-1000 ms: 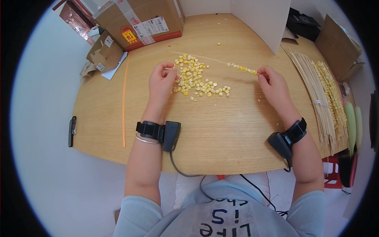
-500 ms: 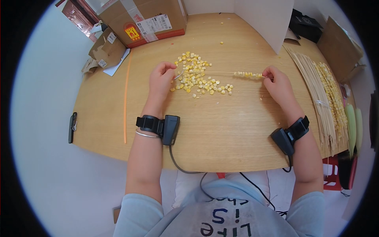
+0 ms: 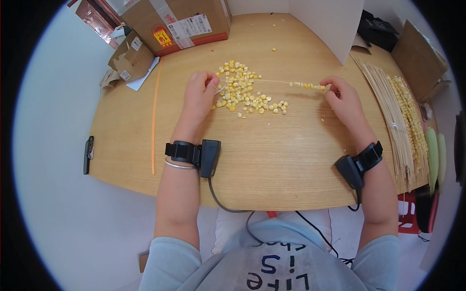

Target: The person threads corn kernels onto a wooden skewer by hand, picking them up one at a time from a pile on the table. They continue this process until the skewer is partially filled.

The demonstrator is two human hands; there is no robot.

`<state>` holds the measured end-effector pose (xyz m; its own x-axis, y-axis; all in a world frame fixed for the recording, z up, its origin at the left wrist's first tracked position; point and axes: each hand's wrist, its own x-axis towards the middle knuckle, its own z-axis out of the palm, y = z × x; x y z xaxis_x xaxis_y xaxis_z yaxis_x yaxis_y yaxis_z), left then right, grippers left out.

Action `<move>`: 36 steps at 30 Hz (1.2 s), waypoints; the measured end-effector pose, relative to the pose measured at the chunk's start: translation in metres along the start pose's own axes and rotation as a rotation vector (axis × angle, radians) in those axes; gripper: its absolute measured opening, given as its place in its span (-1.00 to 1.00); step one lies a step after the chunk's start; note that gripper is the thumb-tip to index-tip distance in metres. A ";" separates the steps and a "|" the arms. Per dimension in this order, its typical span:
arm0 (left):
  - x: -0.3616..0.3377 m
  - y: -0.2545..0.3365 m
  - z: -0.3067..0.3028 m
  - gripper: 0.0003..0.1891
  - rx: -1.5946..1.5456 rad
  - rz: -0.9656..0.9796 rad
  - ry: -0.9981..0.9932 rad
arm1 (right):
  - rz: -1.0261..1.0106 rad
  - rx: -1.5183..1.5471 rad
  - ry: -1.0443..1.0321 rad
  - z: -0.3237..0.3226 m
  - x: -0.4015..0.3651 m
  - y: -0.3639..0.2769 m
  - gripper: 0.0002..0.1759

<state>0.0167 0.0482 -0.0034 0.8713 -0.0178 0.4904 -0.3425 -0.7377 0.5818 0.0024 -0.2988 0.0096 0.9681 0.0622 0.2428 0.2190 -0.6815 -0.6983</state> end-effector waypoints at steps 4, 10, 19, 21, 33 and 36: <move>-0.002 0.011 0.000 -0.84 -0.093 0.021 -0.052 | -0.189 -0.211 0.023 0.001 -0.005 -0.010 -0.75; -0.004 0.018 0.002 -0.85 -0.533 -0.243 -0.167 | -0.157 -0.254 -0.099 -0.002 -0.003 -0.011 -0.74; -0.005 0.023 0.011 -0.83 -0.394 -0.192 -0.081 | -0.234 -0.118 -0.035 0.008 -0.005 -0.001 -0.80; -0.006 0.026 0.010 -0.86 -0.324 -0.176 -0.141 | -0.171 -0.092 -0.017 0.006 -0.007 -0.005 -0.78; -0.026 0.083 0.034 -0.82 -0.107 0.273 -0.416 | -0.148 -0.108 -0.013 0.006 -0.008 -0.009 -0.75; -0.028 0.081 0.037 -0.84 -0.031 0.308 -0.421 | -0.159 -0.110 -0.008 0.006 -0.008 -0.009 -0.75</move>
<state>-0.0218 -0.0359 0.0057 0.7920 -0.5056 0.3421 -0.6101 -0.6351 0.4738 -0.0071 -0.2892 0.0099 0.9235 0.1809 0.3382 0.3547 -0.7385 -0.5735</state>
